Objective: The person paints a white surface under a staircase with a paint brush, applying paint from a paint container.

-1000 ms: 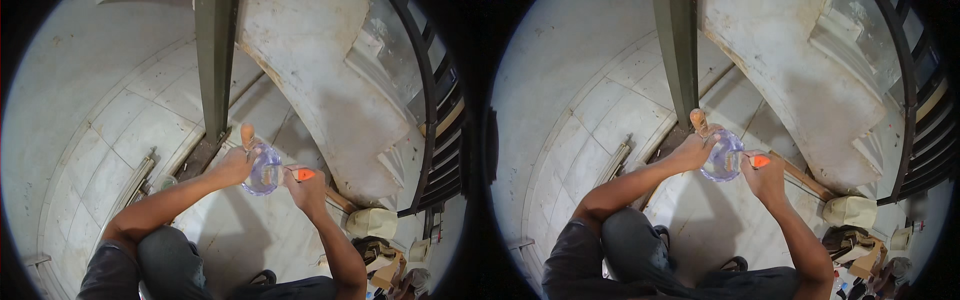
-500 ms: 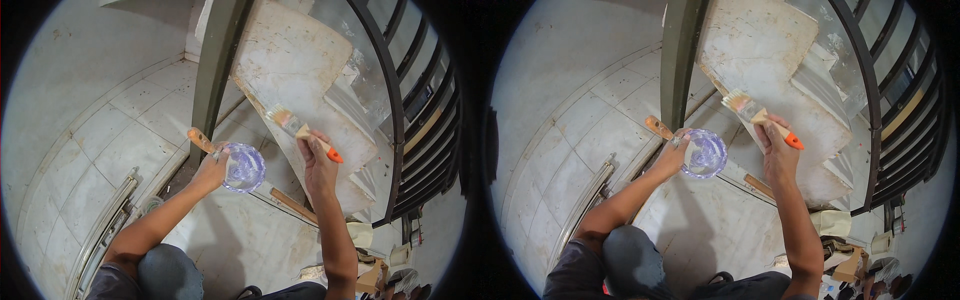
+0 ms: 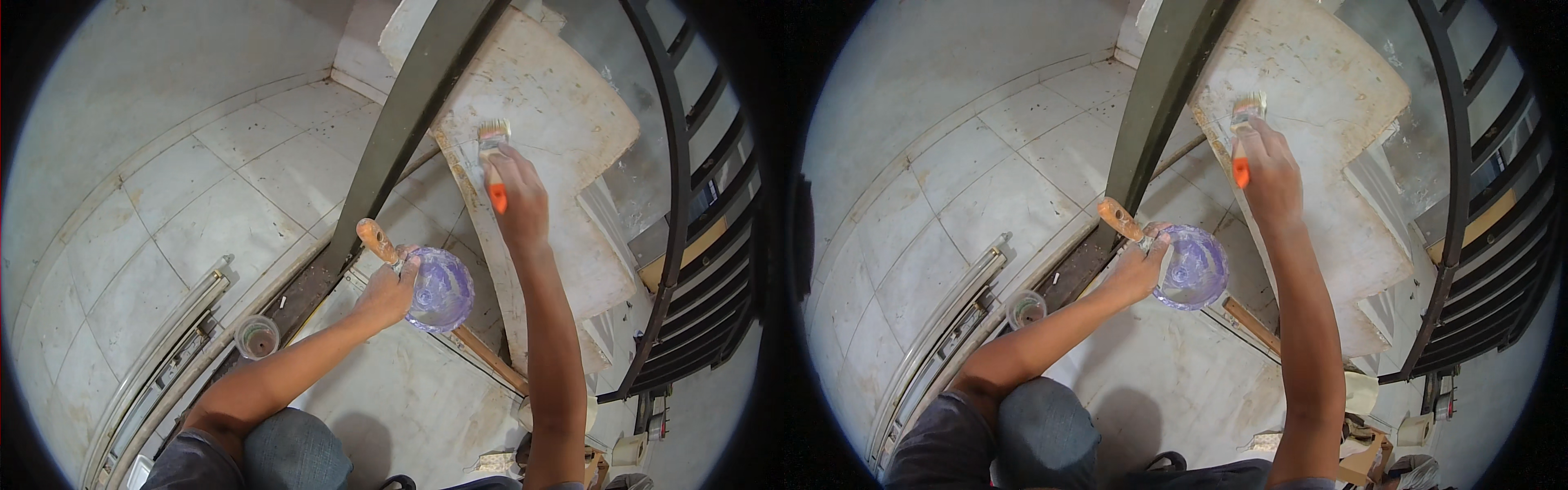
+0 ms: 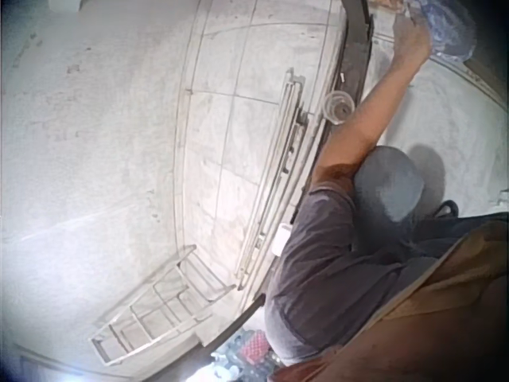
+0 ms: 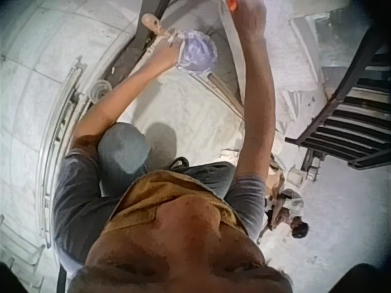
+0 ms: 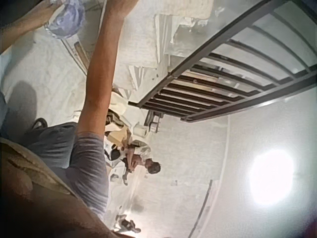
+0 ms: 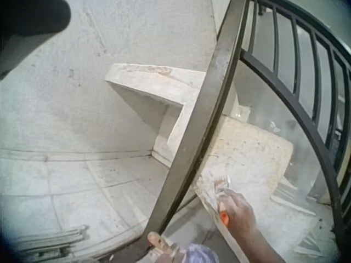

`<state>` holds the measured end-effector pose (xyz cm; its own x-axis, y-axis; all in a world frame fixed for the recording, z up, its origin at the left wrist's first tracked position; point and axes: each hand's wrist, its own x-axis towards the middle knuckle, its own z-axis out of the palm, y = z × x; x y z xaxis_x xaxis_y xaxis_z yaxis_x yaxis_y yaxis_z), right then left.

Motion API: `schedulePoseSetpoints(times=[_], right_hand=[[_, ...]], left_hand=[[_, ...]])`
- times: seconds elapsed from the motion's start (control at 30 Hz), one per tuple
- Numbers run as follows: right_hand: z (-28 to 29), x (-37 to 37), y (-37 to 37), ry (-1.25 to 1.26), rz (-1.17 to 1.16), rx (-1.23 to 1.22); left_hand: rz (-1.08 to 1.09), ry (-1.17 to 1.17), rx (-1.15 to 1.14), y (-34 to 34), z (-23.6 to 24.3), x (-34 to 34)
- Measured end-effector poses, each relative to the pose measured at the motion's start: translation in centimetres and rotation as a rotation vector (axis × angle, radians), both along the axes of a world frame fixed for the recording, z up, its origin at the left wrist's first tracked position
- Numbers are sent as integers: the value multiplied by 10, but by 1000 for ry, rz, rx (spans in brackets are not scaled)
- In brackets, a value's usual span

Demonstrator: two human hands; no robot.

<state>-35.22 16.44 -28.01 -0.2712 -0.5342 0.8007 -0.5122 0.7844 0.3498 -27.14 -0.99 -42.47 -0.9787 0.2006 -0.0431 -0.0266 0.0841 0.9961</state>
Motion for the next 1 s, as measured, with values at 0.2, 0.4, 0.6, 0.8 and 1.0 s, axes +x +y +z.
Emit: schedulePoseSetpoints(times=[0.2,0.4,0.6,0.8,1.0], right_hand=[[-49,7,0,-258,-183,60],[-7,-8,16,-361,80,-156],[38,11,-2,-52,-110,-221],[-33,-5,1,90,-483,440],[-45,3,-33,-370,-120,172]], left_hand=[[42,-62,-14,-10,0,0],[30,-91,-35,-5,-17,-12],[-15,-159,-9,-20,-2,-8],[6,-28,130,-18,0,-8],[8,-58,186,-27,-16,-16]])
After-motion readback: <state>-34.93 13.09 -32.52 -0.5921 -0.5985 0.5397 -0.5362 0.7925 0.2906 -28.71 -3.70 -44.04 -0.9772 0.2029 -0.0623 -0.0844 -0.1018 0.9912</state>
